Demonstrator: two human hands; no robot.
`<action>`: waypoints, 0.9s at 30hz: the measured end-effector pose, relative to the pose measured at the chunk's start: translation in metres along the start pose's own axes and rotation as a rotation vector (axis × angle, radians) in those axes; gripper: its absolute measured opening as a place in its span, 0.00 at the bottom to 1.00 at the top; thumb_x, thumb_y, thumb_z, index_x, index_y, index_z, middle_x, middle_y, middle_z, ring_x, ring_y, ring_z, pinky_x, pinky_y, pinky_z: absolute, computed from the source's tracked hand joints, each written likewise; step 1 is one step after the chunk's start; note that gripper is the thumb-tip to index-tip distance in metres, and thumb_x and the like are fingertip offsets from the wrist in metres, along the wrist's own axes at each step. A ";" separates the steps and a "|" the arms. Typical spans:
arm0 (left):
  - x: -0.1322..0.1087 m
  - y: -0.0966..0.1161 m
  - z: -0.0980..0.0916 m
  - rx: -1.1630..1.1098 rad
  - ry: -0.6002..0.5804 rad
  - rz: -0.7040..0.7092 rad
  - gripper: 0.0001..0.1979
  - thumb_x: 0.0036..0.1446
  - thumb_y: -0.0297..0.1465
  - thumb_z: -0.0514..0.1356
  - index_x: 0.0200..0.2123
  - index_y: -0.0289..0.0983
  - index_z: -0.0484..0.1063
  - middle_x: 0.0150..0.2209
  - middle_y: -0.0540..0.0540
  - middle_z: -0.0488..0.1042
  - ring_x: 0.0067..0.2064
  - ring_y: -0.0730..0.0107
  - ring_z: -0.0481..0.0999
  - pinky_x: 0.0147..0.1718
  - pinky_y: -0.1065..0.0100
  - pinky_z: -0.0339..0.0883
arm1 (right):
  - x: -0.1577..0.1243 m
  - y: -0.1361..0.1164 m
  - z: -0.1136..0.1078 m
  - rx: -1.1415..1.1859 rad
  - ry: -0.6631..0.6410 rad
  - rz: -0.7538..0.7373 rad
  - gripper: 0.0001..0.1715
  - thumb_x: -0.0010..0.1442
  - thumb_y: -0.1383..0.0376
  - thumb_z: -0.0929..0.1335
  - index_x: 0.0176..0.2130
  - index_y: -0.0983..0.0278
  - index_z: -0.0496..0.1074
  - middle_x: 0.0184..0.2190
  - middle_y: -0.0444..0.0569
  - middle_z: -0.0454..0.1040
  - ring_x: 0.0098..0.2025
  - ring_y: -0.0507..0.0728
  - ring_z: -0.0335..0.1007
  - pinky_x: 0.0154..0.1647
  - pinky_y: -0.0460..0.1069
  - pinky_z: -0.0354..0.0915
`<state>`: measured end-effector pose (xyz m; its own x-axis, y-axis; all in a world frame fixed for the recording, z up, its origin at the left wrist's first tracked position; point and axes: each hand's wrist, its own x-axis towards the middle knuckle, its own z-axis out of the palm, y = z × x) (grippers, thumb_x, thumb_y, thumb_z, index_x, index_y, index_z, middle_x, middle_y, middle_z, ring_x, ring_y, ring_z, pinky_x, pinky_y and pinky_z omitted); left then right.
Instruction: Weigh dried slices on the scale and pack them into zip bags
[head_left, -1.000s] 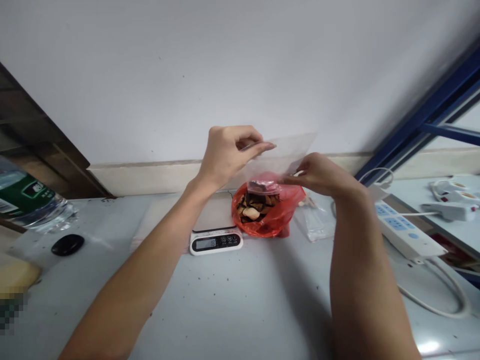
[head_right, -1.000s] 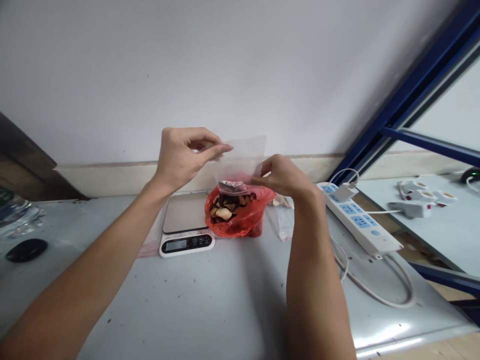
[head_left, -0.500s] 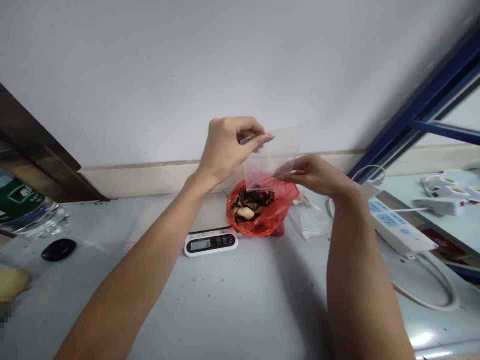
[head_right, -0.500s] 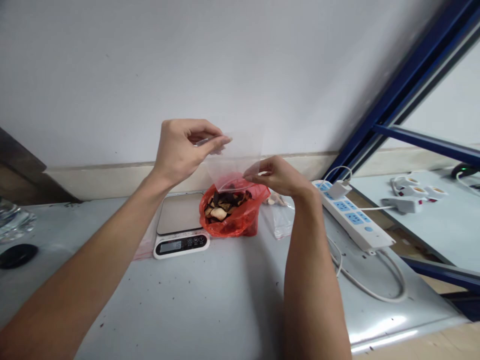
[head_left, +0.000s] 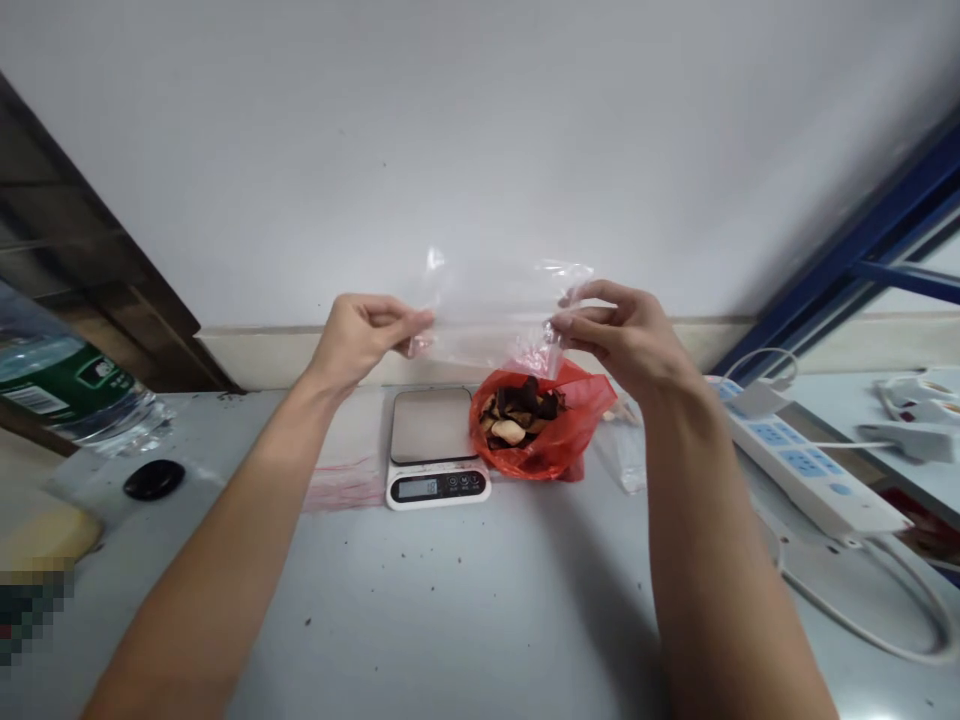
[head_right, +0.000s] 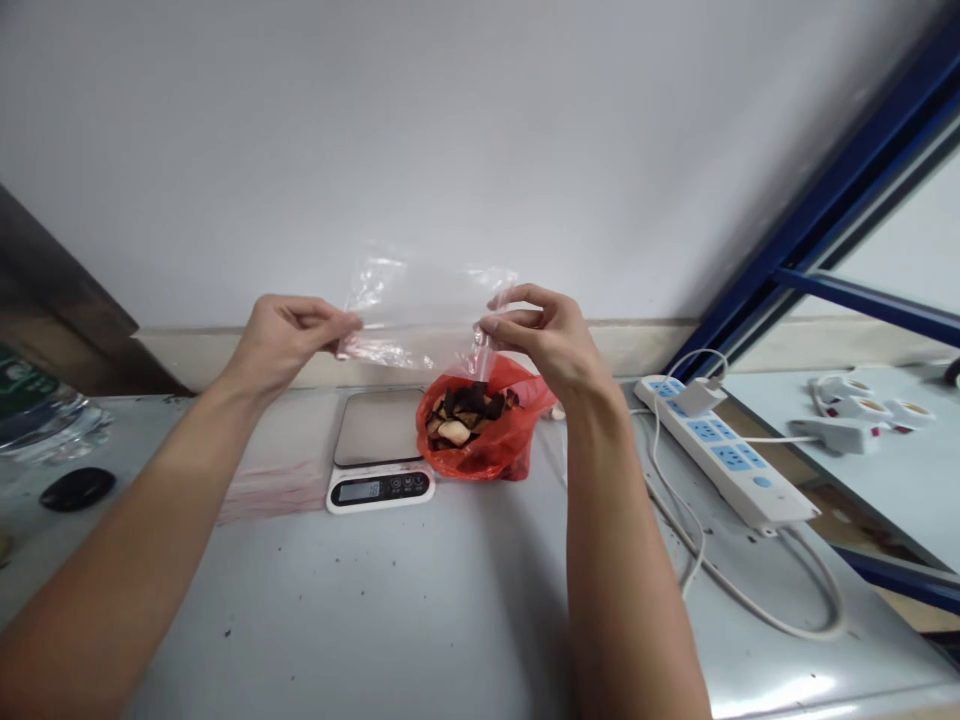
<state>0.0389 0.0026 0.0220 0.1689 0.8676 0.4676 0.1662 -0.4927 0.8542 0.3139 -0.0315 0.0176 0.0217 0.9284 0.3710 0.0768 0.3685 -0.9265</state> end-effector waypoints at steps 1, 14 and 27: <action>-0.005 -0.003 -0.011 0.055 -0.029 -0.032 0.20 0.41 0.47 0.77 0.22 0.37 0.78 0.18 0.49 0.77 0.21 0.70 0.76 0.24 0.69 0.75 | 0.001 -0.001 0.007 -0.021 0.016 -0.008 0.18 0.44 0.58 0.81 0.32 0.60 0.76 0.23 0.41 0.78 0.29 0.54 0.77 0.40 0.54 0.77; -0.027 -0.044 -0.154 0.529 -0.011 -0.165 0.06 0.49 0.38 0.68 0.27 0.43 0.82 0.22 0.45 0.82 0.25 0.60 0.83 0.25 0.67 0.75 | -0.039 0.008 0.196 -0.981 -0.483 -0.511 0.19 0.72 0.70 0.63 0.50 0.60 0.81 0.50 0.56 0.82 0.51 0.62 0.77 0.42 0.53 0.71; -0.034 -0.060 -0.065 1.030 -0.699 -0.569 0.30 0.57 0.41 0.65 0.64 0.49 0.72 0.65 0.38 0.72 0.58 0.47 0.78 0.50 0.56 0.74 | -0.073 0.032 0.220 -1.096 -1.052 -0.312 0.21 0.72 0.70 0.63 0.59 0.67 0.77 0.48 0.64 0.78 0.52 0.67 0.77 0.50 0.60 0.74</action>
<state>-0.0400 0.0072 -0.0300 0.2349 0.9020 -0.3621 0.9660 -0.1753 0.1901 0.0957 -0.0770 -0.0536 -0.7833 0.6116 -0.1111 0.6216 0.7686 -0.1512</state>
